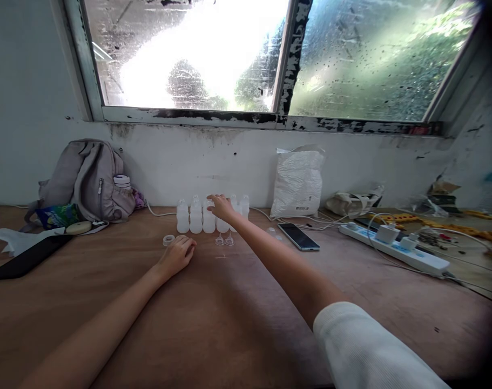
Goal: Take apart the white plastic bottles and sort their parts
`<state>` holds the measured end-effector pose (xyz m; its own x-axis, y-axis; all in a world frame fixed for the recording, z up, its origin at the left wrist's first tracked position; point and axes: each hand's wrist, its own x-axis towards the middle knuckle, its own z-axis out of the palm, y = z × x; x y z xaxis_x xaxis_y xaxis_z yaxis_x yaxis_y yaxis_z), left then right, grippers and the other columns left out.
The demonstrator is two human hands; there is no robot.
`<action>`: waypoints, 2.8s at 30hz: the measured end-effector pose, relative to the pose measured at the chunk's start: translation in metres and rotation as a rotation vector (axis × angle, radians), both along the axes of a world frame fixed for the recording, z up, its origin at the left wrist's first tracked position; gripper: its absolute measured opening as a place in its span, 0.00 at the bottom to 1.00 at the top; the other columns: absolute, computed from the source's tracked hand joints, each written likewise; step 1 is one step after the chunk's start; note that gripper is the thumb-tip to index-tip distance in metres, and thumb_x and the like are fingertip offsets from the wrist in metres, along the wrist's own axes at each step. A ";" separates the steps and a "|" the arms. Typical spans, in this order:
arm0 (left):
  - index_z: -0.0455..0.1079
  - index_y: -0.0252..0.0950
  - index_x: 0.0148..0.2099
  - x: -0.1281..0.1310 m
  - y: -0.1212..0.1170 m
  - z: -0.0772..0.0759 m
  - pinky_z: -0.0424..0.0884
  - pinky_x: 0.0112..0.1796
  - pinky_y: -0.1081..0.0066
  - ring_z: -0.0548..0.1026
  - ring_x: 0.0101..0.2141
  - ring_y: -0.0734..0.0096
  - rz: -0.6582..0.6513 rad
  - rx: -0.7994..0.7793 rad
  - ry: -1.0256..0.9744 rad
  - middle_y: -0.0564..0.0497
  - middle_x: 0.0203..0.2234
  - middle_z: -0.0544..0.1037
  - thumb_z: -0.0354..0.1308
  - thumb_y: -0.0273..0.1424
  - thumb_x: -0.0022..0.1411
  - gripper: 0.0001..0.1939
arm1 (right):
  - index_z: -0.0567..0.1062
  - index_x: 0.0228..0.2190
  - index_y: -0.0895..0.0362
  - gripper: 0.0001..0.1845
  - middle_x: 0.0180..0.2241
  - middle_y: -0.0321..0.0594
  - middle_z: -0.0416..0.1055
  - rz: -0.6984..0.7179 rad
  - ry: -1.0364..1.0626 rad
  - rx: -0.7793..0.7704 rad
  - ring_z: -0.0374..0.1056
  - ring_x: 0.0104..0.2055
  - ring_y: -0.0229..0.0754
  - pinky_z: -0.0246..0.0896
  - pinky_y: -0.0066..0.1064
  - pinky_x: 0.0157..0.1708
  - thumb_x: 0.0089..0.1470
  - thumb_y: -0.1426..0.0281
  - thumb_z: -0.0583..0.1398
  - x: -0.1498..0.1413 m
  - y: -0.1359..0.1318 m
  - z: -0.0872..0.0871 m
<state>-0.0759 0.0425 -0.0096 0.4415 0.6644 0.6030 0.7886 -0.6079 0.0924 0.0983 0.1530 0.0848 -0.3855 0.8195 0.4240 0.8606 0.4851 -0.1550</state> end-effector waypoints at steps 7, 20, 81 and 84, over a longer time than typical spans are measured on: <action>0.66 0.36 0.36 0.001 -0.003 0.001 0.62 0.40 0.63 0.67 0.38 0.61 0.197 0.052 0.035 0.46 0.33 0.72 0.46 0.26 0.55 0.09 | 0.59 0.51 0.55 0.25 0.46 0.48 0.64 -0.007 -0.028 0.084 0.53 0.50 0.52 0.47 0.43 0.44 0.51 0.66 0.55 -0.001 -0.002 -0.002; 0.64 0.38 0.44 0.001 -0.003 -0.005 0.54 0.46 0.56 0.59 0.49 0.56 0.492 -0.084 0.074 0.44 0.44 0.69 0.47 0.32 0.55 0.14 | 0.67 0.41 0.57 0.12 0.38 0.44 0.66 0.257 -0.097 0.175 0.60 0.41 0.44 0.54 0.36 0.42 0.55 0.69 0.50 0.108 -0.123 -0.077; 0.67 0.35 0.37 0.034 -0.018 0.008 0.64 0.40 0.66 0.69 0.38 0.65 -0.022 -0.334 -0.360 0.48 0.34 0.72 0.56 0.41 0.50 0.16 | 0.73 0.30 0.56 0.13 0.32 0.39 0.66 0.391 0.128 0.117 0.64 0.32 0.36 0.59 0.24 0.33 0.48 0.78 0.50 0.053 -0.115 -0.095; 0.68 0.36 0.37 0.036 -0.017 0.006 0.63 0.42 0.64 0.68 0.39 0.62 0.019 -0.397 -0.253 0.48 0.35 0.72 0.57 0.43 0.48 0.18 | 0.73 0.30 0.56 0.12 0.33 0.40 0.66 0.405 0.126 0.123 0.64 0.32 0.36 0.59 0.25 0.33 0.49 0.77 0.50 0.053 -0.115 -0.095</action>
